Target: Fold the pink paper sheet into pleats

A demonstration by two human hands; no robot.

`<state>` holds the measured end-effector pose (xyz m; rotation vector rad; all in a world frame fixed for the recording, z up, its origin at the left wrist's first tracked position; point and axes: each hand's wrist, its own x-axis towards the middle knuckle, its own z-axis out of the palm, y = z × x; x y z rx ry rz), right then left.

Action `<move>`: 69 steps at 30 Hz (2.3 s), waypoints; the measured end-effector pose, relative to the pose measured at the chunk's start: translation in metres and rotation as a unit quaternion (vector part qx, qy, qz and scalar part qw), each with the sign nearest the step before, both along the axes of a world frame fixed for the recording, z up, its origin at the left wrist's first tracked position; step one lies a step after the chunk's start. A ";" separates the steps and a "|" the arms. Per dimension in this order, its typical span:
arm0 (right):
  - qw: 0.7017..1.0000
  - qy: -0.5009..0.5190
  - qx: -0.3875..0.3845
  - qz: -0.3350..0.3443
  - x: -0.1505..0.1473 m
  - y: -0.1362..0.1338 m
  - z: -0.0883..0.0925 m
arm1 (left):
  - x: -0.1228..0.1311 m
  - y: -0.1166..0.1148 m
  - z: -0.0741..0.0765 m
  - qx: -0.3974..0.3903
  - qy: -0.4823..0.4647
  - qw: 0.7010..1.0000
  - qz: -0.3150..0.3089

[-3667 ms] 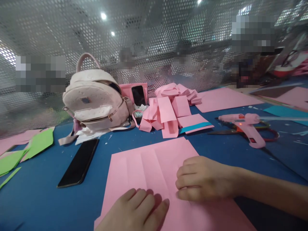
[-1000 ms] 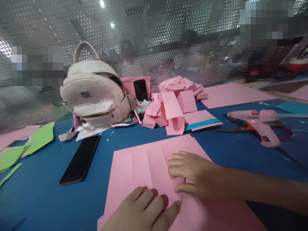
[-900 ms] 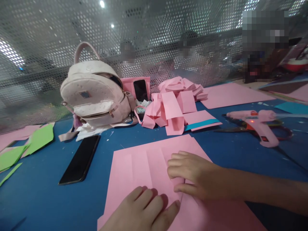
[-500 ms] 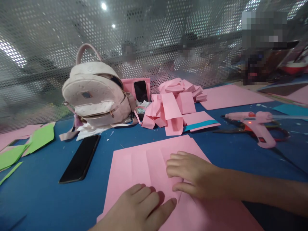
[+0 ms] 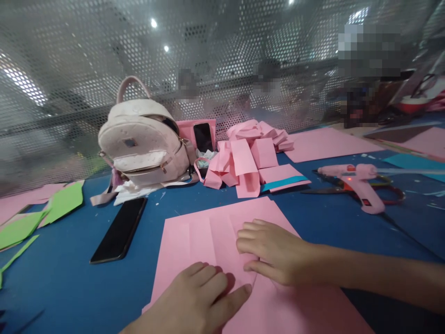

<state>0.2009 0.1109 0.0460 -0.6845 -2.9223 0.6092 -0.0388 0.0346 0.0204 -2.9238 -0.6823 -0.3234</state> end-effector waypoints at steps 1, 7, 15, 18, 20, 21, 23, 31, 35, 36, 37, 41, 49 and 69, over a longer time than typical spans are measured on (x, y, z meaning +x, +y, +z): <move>1.000 -0.001 0.003 0.003 0.000 0.000 0.000 | 0.000 0.000 0.000 -0.004 0.002 1.000 -0.001; 1.000 0.005 0.022 0.001 0.001 -0.001 -0.005 | 0.001 -0.005 0.007 -0.023 0.042 0.999 0.009; 1.000 0.013 0.016 -0.006 0.000 -0.008 0.003 | 0.007 -0.015 0.024 -0.098 0.089 0.991 0.032; 1.000 0.019 0.020 -0.008 0.001 -0.010 0.004 | 0.007 -0.018 0.028 -0.099 0.099 0.989 0.038; 1.000 0.017 0.019 -0.009 0.001 -0.011 0.005 | 0.007 -0.018 0.030 -0.096 0.106 0.989 0.040; 1.000 0.015 0.017 -0.010 0.001 -0.012 0.005 | 0.007 -0.018 0.030 -0.092 0.108 0.989 0.041; 1.000 0.013 0.014 -0.013 0.001 -0.011 0.005 | 0.007 -0.018 0.029 -0.079 0.108 0.990 0.041; 0.999 0.027 -0.020 -0.014 0.000 -0.009 0.008 | 0.007 -0.014 0.018 -0.042 0.084 0.995 0.029; 0.999 0.032 -0.030 -0.015 0.000 -0.007 0.007 | 0.008 -0.012 0.017 -0.048 0.095 0.994 0.032; 0.999 0.031 -0.032 -0.014 0.000 -0.007 0.006 | 0.009 -0.012 0.017 -0.048 0.096 0.994 0.034; 0.999 0.031 -0.033 -0.014 0.000 -0.007 0.006 | 0.009 -0.012 0.017 -0.045 0.094 0.994 0.035; 0.999 0.032 -0.038 -0.015 0.000 -0.007 0.005 | 0.009 -0.012 0.014 -0.029 0.081 0.996 0.038; 0.998 0.045 -0.045 -0.007 0.000 -0.004 0.004 | 0.007 -0.008 0.005 0.008 0.042 0.999 0.024; 0.999 0.024 -0.040 -0.004 0.000 0.000 0.004 | 0.017 -0.001 -0.002 0.169 -0.090 0.980 0.054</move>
